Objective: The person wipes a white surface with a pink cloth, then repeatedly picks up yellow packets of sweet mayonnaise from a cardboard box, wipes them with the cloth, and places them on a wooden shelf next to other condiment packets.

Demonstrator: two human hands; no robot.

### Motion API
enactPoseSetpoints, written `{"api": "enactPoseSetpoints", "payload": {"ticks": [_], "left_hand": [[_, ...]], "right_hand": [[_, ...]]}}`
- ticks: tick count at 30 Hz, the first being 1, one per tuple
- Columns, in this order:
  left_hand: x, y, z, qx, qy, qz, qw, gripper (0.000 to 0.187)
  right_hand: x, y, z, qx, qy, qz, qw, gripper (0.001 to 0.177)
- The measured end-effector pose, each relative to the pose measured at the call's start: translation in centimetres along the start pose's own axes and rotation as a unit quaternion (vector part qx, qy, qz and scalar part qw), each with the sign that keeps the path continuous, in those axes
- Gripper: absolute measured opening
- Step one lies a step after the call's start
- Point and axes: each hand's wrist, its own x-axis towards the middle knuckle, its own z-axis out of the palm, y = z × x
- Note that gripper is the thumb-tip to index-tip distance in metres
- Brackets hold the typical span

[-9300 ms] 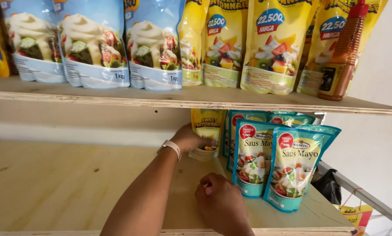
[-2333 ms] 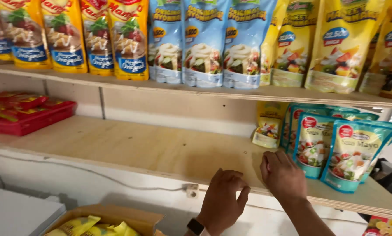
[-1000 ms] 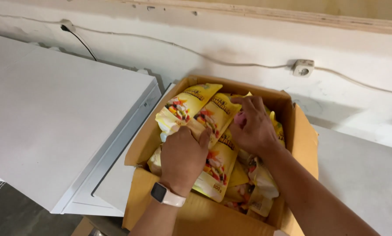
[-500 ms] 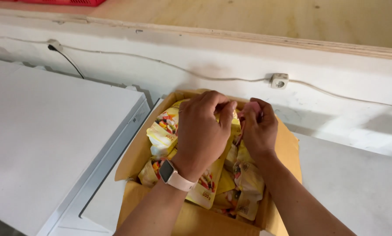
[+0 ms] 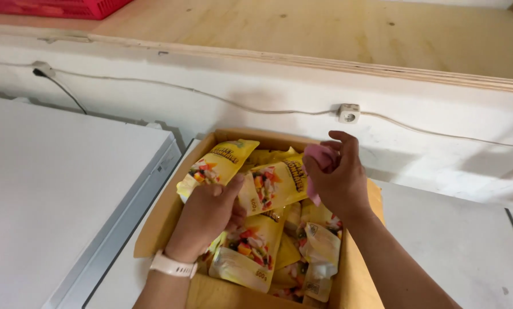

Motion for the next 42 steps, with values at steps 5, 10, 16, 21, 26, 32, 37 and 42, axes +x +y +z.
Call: {"api": "enactPoseSetpoints", "payload": {"ticks": [5, 10, 16, 21, 26, 32, 37, 42], "left_hand": [[2.4, -2.1, 2.1, 0.338, 0.201, 0.316, 0.864, 0.048], [2.5, -4.3, 3.6, 0.258, 0.225, 0.341, 0.876, 0.037], [-0.6, -2.3, 1.6, 0.139, 0.041, 0.186, 0.972, 0.046], [-1.3, -2.4, 1.8, -0.036, -0.005, 0.108, 0.993, 0.042], [-2.0, -1.8, 1.7, -0.051, -0.112, 0.076, 0.989, 0.031], [-2.4, -2.8, 1.7, 0.043, -0.114, 0.132, 0.984, 0.023], [-2.3, -2.8, 1.6, 0.037, -0.086, 0.141, 0.986, 0.033], [-1.6, -3.2, 1.6, 0.051, -0.092, 0.182, 0.978, 0.042]], "right_hand": [[-1.2, -4.9, 3.0, -0.016, -0.041, -0.059, 0.997, 0.035], [-2.4, -3.4, 4.7, 0.048, -0.146, -0.237, 0.959, 0.032], [-0.7, 2.3, 1.0, -0.173, -0.256, -0.225, 0.924, 0.022], [1.3, 0.7, -1.4, -0.239, -0.243, -0.074, 0.937, 0.019], [-3.1, -4.6, 0.6, -0.038, -0.306, -0.121, 0.943, 0.023], [-0.3, -1.4, 0.6, -0.175, -0.372, -0.169, 0.896, 0.025], [3.4, 0.5, -1.2, -0.306, -0.301, -0.096, 0.898, 0.012], [-0.7, -2.8, 0.0, -0.259, -0.302, 0.045, 0.916, 0.015]]}}
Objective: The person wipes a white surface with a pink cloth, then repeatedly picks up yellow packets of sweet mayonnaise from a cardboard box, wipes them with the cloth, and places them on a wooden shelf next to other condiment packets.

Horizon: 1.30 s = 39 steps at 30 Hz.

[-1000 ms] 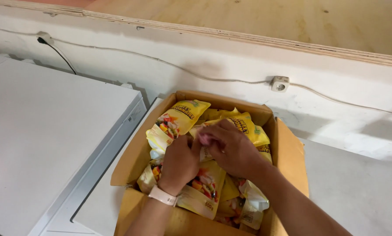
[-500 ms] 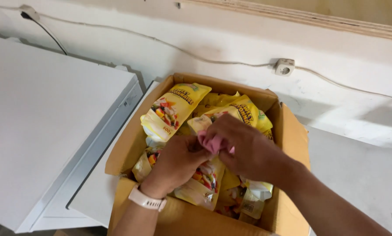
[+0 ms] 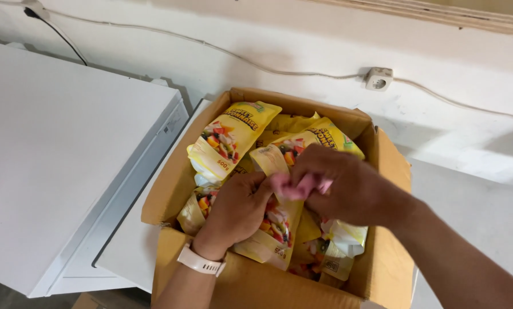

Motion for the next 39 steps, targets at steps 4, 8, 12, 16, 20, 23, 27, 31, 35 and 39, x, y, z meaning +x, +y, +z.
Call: {"api": "enactPoseSetpoints", "payload": {"ticks": [4, 8, 12, 16, 20, 23, 27, 31, 35, 39], "left_hand": [[0.0, 0.5, 0.3, 0.013, 0.011, -0.015, 1.0, 0.039], [-0.3, 1.0, 0.6, -0.001, 0.012, -0.052, 0.999, 0.045], [0.4, 0.2, 0.2, 0.0, 0.004, -0.046, 0.999, 0.045], [0.0, 0.2, 0.0, -0.007, 0.002, -0.035, 0.999, 0.042], [0.0, 0.8, -0.2, -0.016, 0.0, -0.024, 1.0, 0.038], [0.6, -0.7, 0.1, -0.042, 0.027, -0.048, 0.998, 0.041], [0.1, -0.8, -0.2, -0.026, 0.046, -0.062, 0.997, 0.049], [-1.3, -0.7, -2.0, 0.08, 0.039, -0.064, 0.994, 0.044], [-1.3, 1.3, -2.8, -0.153, 0.086, -0.256, 0.95, 0.045], [-0.5, -1.1, -1.8, -0.079, 0.091, -0.068, 0.99, 0.045]], "right_hand": [[2.2, 5.0, 1.2, 0.039, -0.027, -0.283, 0.958, 0.02], [3.9, 5.7, -2.1, -0.078, 0.031, -0.012, 0.996, 0.007], [1.0, 1.9, 0.4, -0.134, 0.127, -0.122, 0.975, 0.006], [2.1, 3.5, 1.7, 0.058, -0.018, -0.252, 0.966, 0.007], [4.5, 6.6, 0.2, -0.092, 0.133, -0.13, 0.978, 0.011], [3.6, 3.7, -0.5, -0.109, 0.21, -0.118, 0.964, 0.012], [1.9, 1.0, -0.1, 0.079, 0.248, -0.206, 0.943, 0.017], [2.7, 2.5, -0.7, 0.105, 0.249, -0.057, 0.961, 0.025], [3.3, 5.0, -0.4, 0.241, 0.277, -0.076, 0.927, 0.04], [0.9, 1.2, 1.4, 0.223, 0.202, -0.159, 0.94, 0.025]]}}
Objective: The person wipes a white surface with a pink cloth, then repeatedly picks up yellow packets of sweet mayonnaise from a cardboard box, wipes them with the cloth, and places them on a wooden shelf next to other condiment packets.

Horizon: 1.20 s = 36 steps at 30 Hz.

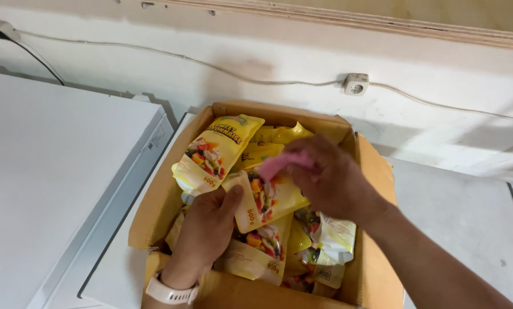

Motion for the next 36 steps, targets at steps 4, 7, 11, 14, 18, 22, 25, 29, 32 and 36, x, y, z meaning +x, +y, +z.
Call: {"api": "enactPoseSetpoints", "payload": {"ticks": [4, 7, 11, 14, 18, 22, 25, 29, 32, 36], "left_hand": [[-1.2, -0.4, 0.3, 0.046, -0.001, -0.013, 0.999, 0.046], [-1.3, -0.7, -0.1, 0.096, 0.033, 0.034, 0.994, 0.051], [-1.1, -0.8, -0.6, 0.101, 0.069, 0.03, 0.992, 0.054], [-1.4, 1.7, -0.3, -0.009, 0.05, -0.058, 0.997, 0.057], [-0.7, 0.1, -0.1, -0.055, 0.023, -0.042, 0.997, 0.051], [-1.1, -0.5, 0.1, -0.006, -0.07, 0.002, 0.998, 0.056], [-1.7, 1.4, 0.5, 0.011, -0.064, -0.062, 0.996, 0.057], [-0.5, 3.5, 0.8, -0.021, 0.051, -0.228, 0.972, 0.063], [-0.2, 1.8, 0.9, -0.008, 0.051, -0.156, 0.986, 0.049], [0.5, -0.2, 0.2, -0.148, 0.035, -0.075, 0.985, 0.043]], "right_hand": [[-0.4, 1.7, 0.7, -0.206, -0.101, 0.024, 0.973, 0.023], [1.6, 3.4, 1.2, -0.36, -0.096, 0.054, 0.927, 0.029], [2.8, -1.0, -0.3, -0.253, -0.027, 0.151, 0.955, 0.022], [1.9, -3.5, -0.1, -0.082, 0.013, 0.129, 0.988, 0.036], [-0.1, -3.4, 1.7, 0.245, -0.175, 0.029, 0.953, 0.028], [-0.3, -1.1, 2.4, -0.19, -0.136, 0.073, 0.97, 0.025], [-0.9, 0.6, 3.3, -0.194, -0.04, 0.054, 0.979, 0.024], [-1.4, -1.1, 2.3, -0.085, 0.001, 0.056, 0.995, 0.022], [-1.8, -2.0, 2.2, -0.125, 0.04, 0.019, 0.991, 0.033], [-1.2, -1.8, 2.9, -0.083, 0.067, -0.036, 0.994, 0.02]]}}
